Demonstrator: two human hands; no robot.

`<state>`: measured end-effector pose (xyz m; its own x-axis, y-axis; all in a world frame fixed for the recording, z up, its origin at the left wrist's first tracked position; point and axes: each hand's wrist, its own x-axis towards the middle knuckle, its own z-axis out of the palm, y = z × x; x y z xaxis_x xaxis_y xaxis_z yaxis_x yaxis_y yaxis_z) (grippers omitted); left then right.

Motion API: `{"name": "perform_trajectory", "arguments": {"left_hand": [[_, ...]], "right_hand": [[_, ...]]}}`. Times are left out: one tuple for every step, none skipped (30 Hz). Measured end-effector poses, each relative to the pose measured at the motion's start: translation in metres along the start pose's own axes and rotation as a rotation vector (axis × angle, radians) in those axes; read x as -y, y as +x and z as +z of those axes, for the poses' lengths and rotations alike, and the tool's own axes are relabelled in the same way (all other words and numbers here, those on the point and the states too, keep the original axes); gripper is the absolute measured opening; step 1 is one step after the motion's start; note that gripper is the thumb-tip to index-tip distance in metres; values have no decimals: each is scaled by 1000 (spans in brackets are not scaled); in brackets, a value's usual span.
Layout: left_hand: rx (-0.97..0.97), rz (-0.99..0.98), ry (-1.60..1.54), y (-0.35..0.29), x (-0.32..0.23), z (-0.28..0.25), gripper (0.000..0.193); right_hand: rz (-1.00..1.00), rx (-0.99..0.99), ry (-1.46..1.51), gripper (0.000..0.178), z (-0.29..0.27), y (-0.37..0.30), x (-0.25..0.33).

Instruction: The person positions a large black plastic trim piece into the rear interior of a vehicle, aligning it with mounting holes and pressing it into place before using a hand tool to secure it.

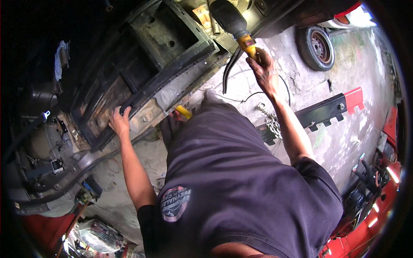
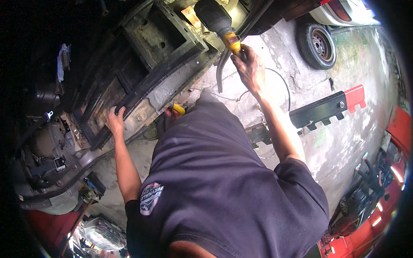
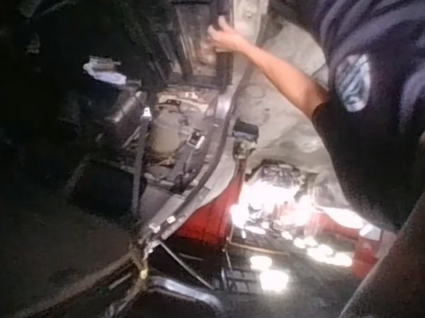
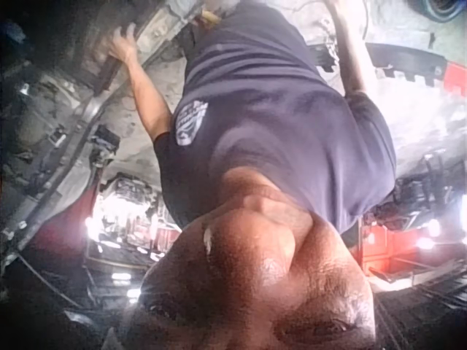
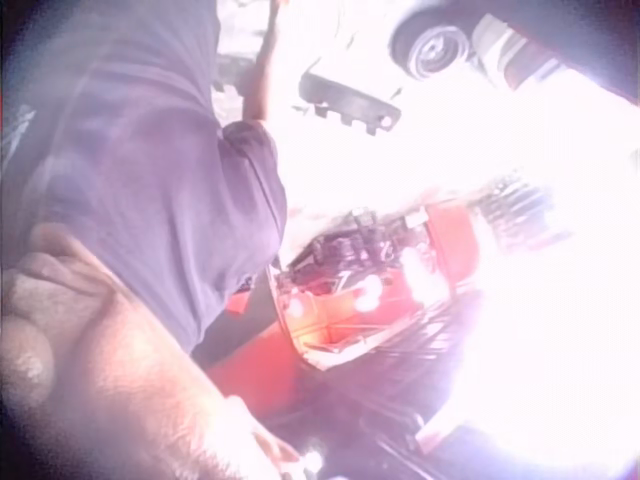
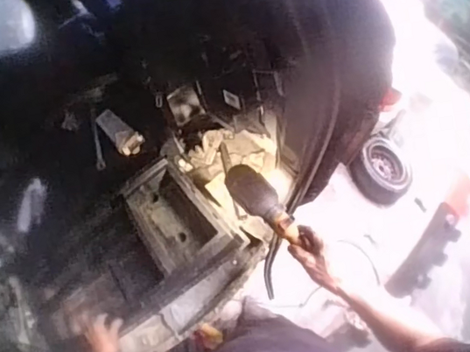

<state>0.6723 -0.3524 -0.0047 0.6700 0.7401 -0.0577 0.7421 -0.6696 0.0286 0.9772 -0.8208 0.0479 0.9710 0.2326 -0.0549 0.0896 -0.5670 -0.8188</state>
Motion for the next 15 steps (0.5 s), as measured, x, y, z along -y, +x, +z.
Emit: {"name": "perform_trajectory", "arguments": {"left_hand": [[-5,-1,2,-1,0,0,57],[-7,-2,5,0,-2,0,57],[-14,7,1,0,-4,1,56],[-22,11,-2,0,-5,-1,56],[-24,3,0,1,-7,-2,56],[-12,11,-23,1,-9,-2,56],[-1,11,-45,-1,-9,-3,56],[-20,7,-35,-2,-3,-4,56],[1,-30,-31,-1,0,-2,56],[-14,-28,-62,-4,14,2,56],[5,-45,-93,-5,17,6,57],[25,-98,-21,-6,12,7,59],[23,-112,-67,-7,7,5,61],[10,-128,-106,-5,2,1,62],[12,-115,-89,-2,-3,-1,63]], "right_hand": [[10,5,-6,48,-1,2,4],[20,10,-13,48,-2,3,6],[18,11,-11,48,-2,5,6],[15,12,-11,48,0,6,6],[10,15,-13,49,1,7,6],[2,25,-12,49,1,9,6],[11,32,24,49,4,8,6],[14,50,70,50,11,9,7],[-35,45,113,50,18,10,2],[-38,67,133,49,23,10,13],[-42,92,154,48,26,6,22],[-91,130,146,46,29,6,13],[-146,170,154,44,33,10,1],[-148,183,231,44,37,9,3],[-91,192,250,45,44,5,13]]}}
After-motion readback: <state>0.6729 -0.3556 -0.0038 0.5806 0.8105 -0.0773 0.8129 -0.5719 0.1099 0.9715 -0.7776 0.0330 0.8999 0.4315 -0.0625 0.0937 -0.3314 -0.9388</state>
